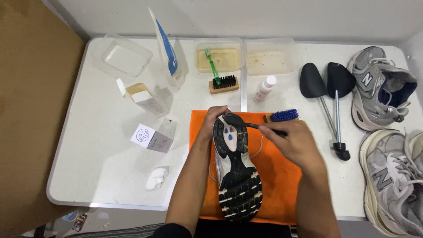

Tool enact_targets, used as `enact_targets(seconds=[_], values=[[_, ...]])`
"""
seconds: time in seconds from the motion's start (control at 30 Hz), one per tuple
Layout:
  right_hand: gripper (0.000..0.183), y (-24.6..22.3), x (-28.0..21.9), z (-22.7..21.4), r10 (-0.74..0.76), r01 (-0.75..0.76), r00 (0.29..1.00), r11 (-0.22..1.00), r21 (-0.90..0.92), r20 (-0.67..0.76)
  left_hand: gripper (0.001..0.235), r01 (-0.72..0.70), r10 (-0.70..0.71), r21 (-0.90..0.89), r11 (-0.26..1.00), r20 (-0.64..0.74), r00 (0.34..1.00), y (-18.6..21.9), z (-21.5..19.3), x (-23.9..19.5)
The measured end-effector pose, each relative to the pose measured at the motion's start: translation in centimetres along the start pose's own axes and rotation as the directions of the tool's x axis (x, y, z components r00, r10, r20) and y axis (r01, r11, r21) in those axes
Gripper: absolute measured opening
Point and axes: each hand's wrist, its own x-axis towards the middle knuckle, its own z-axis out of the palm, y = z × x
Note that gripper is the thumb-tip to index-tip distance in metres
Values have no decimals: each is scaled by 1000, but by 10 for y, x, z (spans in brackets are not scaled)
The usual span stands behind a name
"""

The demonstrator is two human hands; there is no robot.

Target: The person scrubs the sole of a white and black sneaker using a small black brush. The shoe is held steady on an orange cloth while the person applies a cleaning solution and scrubs the textured surface of the sole.

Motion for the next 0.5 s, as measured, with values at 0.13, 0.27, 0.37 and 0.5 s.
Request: enact_targets(seconds=[0.13,0.27,0.37,0.5], values=[[32,7,2,0,69,-69,996,998,-10,-49,41,-69,56,115,991,112,992,-20,-14,8],[25,10,6,13,2,-2,998,1000,12,-67,26,151,-146,-136,979,52,988,-9,-8,5],[25,20,-3,0,6,-7,997,1000,-15,-73,25,171,-171,-159,972,13,985,2,0,-2],[22,23,-2,-3,24,-27,991,999,-24,-130,26,185,-187,-50,981,-20,982,17,-1,-7]])
